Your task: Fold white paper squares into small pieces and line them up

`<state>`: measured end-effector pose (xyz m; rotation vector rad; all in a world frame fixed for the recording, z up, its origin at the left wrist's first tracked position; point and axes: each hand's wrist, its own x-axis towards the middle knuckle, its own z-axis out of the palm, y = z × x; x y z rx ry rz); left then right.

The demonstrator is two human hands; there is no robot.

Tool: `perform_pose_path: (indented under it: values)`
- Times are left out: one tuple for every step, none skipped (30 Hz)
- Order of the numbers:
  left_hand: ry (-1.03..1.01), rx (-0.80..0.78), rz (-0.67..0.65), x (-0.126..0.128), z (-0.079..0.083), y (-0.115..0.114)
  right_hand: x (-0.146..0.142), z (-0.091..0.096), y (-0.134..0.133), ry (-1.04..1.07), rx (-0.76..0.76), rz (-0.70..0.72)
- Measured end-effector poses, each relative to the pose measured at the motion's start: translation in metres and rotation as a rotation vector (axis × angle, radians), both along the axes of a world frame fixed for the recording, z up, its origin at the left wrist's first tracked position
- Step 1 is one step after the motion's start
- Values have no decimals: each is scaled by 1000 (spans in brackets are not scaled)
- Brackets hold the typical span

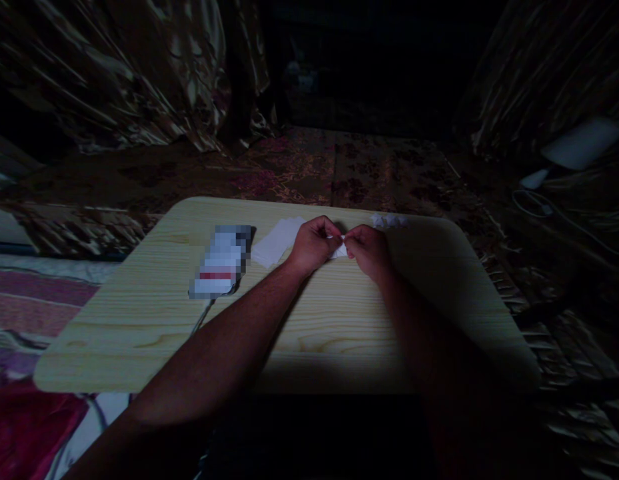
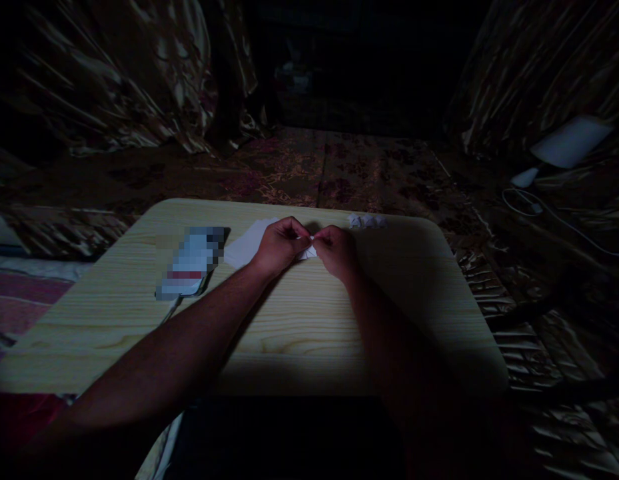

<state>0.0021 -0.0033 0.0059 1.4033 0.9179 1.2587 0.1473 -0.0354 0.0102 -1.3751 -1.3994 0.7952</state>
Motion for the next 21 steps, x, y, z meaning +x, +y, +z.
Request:
perform_pose_path:
  values:
    - [9, 0, 0, 0, 1, 0, 0, 1, 0, 6, -10, 1]
    - [22, -4, 0, 0, 1, 0, 0, 2, -1, 12, -17, 0]
    - [35, -6, -4, 0, 1, -1, 0, 2, -1, 15, -21, -1]
    - [47, -7, -6, -1, 2, -1, 0, 1, -1, 14, -21, -3]
    - [64, -7, -14, -1, 2, -1, 0, 1, 0, 12, -17, -6]
    - [77, -4, -18, -1, 2, -1, 0, -1, 0, 8, -11, -9]
    - [89, 0, -22, -2, 1, -1, 1, -2, 1, 0, -5, -11]
    - [98, 5, -24, -2, 1, -2, 1, -3, 1, -11, 1, -15]
    - [102, 12, -23, -2, 1, -2, 1, -5, 2, -26, 6, -21]
    - [101, 20, -24, -2, 1, -2, 2, -6, 2, -43, 12, -24]
    - [94, 26, -25, -1, 1, -2, 2, -7, 3, -59, 19, -27]
    - [78, 29, -29, -1, 1, -2, 2, -7, 3, -71, 28, -29]
    - [54, 25, -35, 0, 1, -2, 3, -7, 3, -77, 39, -31]
    - [26, 12, -42, 0, 1, -3, 3, -7, 3, -78, 52, -34]
    - [1, -9, -47, 1, 2, -3, 3, -6, 3, -73, 62, -36]
    - [-15, -34, -52, 1, 2, -3, 4, -5, 3, -65, 69, -40]
    - [-16, -60, -54, 1, 2, -3, 4, -4, 3, -53, 70, -42]
    - [-3, -82, -58, 1, 2, -3, 4, -2, 2, -41, 65, -43]
    - [17, -99, -64, 0, 2, -3, 4, -1, 2, -27, 57, -45]
    - [36, -110, -72, 0, 1, -3, 4, 1, 1, -12, 45, -46]
    - [48, -118, -79, 0, 1, -3, 4, 2, 1, 2, 35, -43]
